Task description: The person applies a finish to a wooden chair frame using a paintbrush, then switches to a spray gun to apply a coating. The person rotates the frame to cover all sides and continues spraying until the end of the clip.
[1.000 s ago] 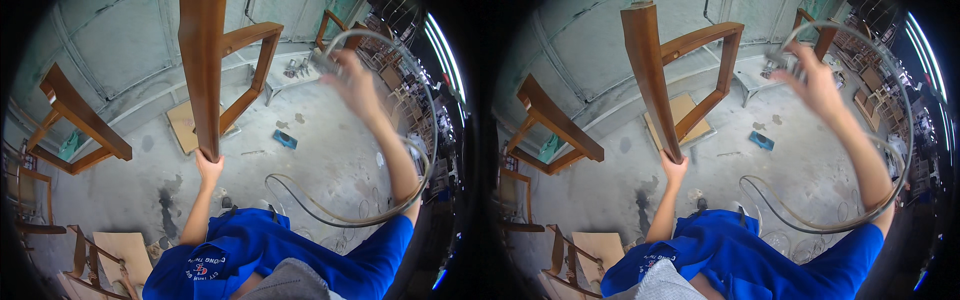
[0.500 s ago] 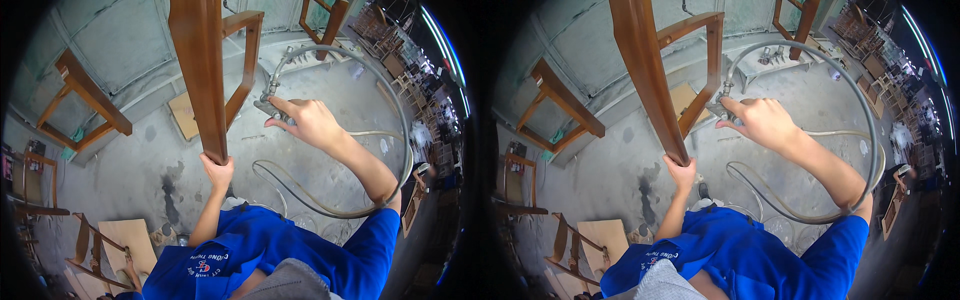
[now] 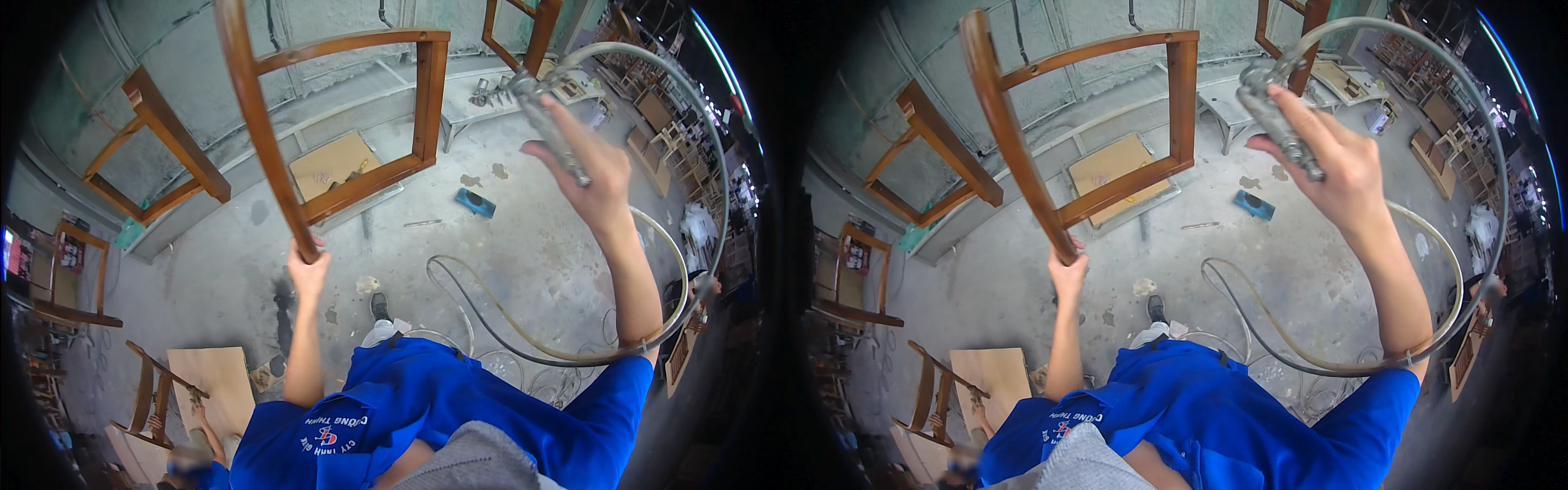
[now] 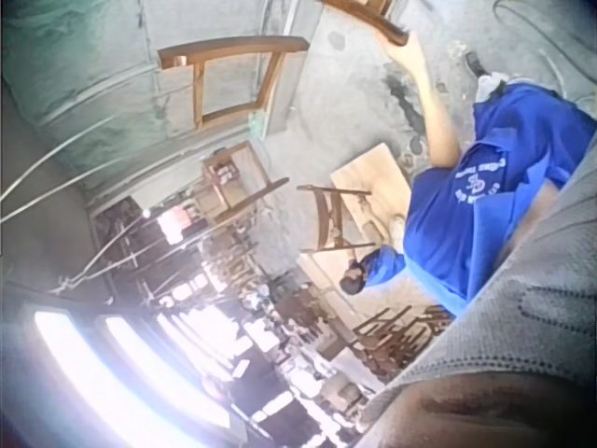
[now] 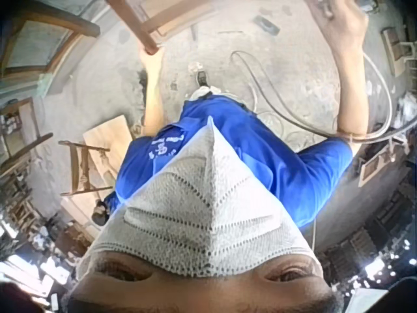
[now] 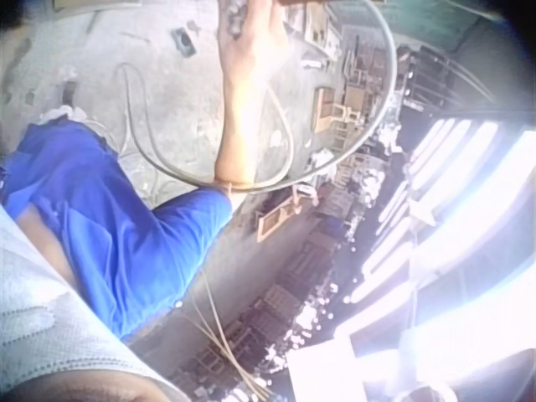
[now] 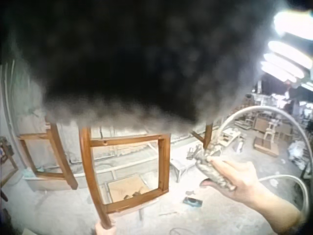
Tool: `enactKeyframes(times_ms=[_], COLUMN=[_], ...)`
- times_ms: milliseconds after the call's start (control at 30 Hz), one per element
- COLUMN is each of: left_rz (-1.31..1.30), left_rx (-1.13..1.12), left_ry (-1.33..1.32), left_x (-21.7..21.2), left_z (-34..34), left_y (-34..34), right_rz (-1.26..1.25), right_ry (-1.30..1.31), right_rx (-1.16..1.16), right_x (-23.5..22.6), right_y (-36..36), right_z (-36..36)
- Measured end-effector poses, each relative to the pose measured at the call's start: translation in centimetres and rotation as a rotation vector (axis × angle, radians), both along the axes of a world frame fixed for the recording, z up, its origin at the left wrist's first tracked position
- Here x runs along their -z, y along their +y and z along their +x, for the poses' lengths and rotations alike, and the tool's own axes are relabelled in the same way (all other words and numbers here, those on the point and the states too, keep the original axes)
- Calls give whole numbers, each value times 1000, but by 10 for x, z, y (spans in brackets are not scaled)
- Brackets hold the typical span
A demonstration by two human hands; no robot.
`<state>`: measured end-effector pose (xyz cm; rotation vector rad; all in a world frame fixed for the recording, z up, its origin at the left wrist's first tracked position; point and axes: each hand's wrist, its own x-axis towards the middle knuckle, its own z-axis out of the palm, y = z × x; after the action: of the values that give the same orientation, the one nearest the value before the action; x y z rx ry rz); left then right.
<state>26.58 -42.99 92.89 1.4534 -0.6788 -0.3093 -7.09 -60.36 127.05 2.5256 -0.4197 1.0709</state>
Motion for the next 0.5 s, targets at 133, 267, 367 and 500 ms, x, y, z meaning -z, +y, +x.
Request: enactKeyframes(times_ms=[133,267,367,500], left_rz=[1,5,9,49], left_rx=[141,221,261,337], left_ry=[161,160,149,170], left_x=[-6,-9,-10,-14], left_z=[48,67,72,80], left_y=[21,28,28,30], right_rz=[39,415,528,289], right_ry=[42,331,282,95], right_rx=[-42,39,3,13], right_x=[10,43,52,35], right_y=[29,80,83,67], right_z=[-27,-45,-45,-43])
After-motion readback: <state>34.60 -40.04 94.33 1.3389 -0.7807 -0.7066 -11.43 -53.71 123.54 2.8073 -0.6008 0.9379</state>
